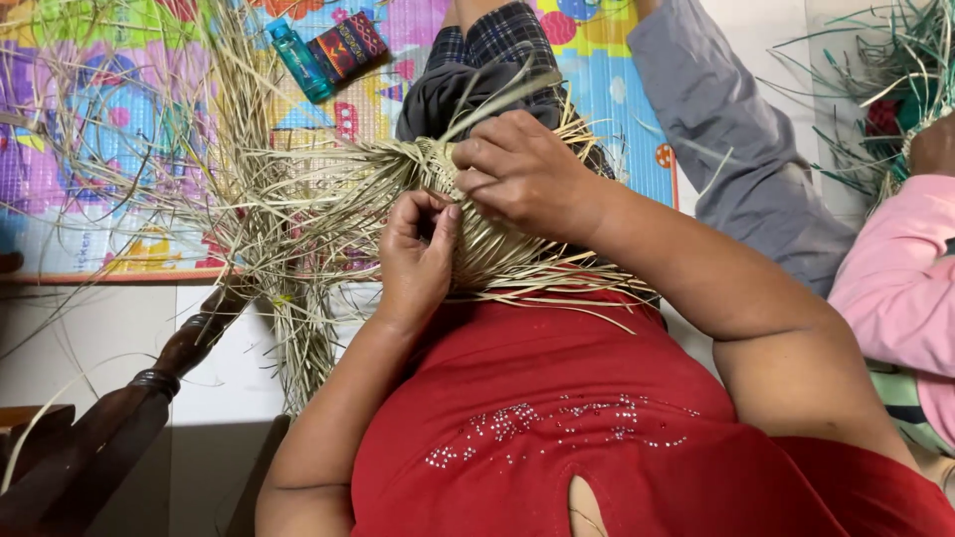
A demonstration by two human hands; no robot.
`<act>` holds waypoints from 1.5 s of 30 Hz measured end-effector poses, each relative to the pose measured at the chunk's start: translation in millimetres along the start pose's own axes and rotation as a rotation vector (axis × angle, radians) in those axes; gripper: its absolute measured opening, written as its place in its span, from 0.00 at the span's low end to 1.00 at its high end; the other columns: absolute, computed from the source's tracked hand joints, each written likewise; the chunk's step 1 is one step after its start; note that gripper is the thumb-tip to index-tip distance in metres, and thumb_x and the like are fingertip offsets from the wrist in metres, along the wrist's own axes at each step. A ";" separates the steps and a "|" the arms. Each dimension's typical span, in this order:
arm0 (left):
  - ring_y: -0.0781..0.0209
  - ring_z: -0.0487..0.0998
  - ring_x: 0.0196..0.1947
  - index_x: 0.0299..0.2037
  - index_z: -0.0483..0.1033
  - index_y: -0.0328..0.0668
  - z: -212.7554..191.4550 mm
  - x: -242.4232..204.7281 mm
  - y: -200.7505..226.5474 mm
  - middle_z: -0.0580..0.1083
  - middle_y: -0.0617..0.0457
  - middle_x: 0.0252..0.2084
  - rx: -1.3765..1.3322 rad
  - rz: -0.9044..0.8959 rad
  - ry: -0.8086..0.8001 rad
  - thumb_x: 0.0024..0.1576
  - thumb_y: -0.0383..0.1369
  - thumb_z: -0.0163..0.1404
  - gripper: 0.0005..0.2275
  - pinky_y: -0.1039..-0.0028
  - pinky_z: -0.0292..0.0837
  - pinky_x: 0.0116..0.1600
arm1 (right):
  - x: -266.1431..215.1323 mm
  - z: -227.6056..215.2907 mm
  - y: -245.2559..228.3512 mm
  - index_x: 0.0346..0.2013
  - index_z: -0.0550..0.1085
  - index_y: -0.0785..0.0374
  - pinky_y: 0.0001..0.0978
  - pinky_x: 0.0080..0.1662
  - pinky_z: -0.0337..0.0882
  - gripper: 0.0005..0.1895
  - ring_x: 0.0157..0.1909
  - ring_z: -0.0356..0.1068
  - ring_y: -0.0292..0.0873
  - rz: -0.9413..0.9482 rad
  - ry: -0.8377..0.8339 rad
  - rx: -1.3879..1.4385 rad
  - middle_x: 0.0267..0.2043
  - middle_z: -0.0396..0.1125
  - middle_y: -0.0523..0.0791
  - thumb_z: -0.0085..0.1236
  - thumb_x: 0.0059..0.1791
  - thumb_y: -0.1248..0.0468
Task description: Weaving a straw hat by hand while sitting on a floor mat
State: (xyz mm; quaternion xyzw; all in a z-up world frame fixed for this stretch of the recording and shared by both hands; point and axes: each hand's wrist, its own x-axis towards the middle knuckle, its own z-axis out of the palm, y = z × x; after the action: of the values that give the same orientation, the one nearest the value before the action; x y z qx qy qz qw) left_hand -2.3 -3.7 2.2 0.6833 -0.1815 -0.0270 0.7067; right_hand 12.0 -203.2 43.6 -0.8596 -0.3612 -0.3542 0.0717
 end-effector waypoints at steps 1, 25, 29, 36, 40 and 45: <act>0.68 0.70 0.36 0.40 0.72 0.40 0.0 0.1 -1.4 0.75 0.52 0.37 -0.006 0.001 -0.006 0.64 0.26 0.54 0.03 0.75 0.69 0.45 | 2.6 -5.3 -2.0 0.34 0.72 0.52 0.41 0.47 0.66 0.10 0.41 0.68 0.45 -0.010 -0.022 0.023 0.39 0.66 0.41 0.46 0.57 0.57; 0.66 0.67 0.30 0.37 0.73 0.35 -2.0 4.6 22.1 0.70 0.54 0.35 0.165 0.081 -0.063 0.59 0.22 0.53 0.02 0.78 0.67 0.38 | 24.6 -60.8 18.3 0.35 0.72 0.66 0.38 0.49 0.62 0.02 0.43 0.64 0.44 0.346 -0.401 0.598 0.39 0.67 0.45 0.56 0.49 0.69; 0.68 0.68 0.30 0.36 0.71 0.38 -2.2 6.3 23.0 0.69 0.55 0.35 0.228 0.072 -0.090 0.60 0.22 0.54 0.04 0.79 0.70 0.36 | 32.8 -75.0 3.3 0.31 0.71 0.65 0.28 0.32 0.60 0.06 0.28 0.58 0.36 0.452 -0.427 0.890 0.30 0.63 0.40 0.55 0.44 0.77; 0.69 0.66 0.28 0.37 0.72 0.37 -3.7 6.7 25.3 0.69 0.56 0.34 0.163 0.053 -0.100 0.59 0.21 0.53 0.03 0.80 0.67 0.34 | 49.8 -135.8 -9.6 0.33 0.73 0.61 0.45 0.34 0.66 0.07 0.31 0.69 0.53 0.331 -0.710 0.271 0.31 0.71 0.46 0.61 0.49 0.61; 0.67 0.65 0.26 0.36 0.71 0.37 -5.2 6.8 33.2 0.69 0.55 0.34 0.278 0.101 -0.120 0.59 0.22 0.53 0.03 0.77 0.66 0.33 | 51.0 -202.2 -10.9 0.37 0.79 0.68 0.42 0.40 0.67 0.05 0.28 0.66 0.48 0.404 -0.585 -0.008 0.31 0.70 0.45 0.65 0.55 0.68; 0.63 0.67 0.27 0.37 0.72 0.36 -4.4 7.1 32.9 0.69 0.54 0.33 0.297 0.147 -0.097 0.57 0.22 0.53 0.03 0.75 0.67 0.34 | 41.1 -213.8 -26.5 0.53 0.85 0.77 0.50 0.66 0.71 0.07 0.63 0.68 0.60 0.358 -0.286 -0.460 0.61 0.73 0.57 0.74 0.63 0.84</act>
State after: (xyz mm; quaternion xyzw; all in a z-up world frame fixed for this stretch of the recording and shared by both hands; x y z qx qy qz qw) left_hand -1.3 0.6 35.8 0.7629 -0.2668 0.0187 0.5886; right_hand -104.8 -241.5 225.2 -0.9442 -0.1212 -0.2840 -0.1146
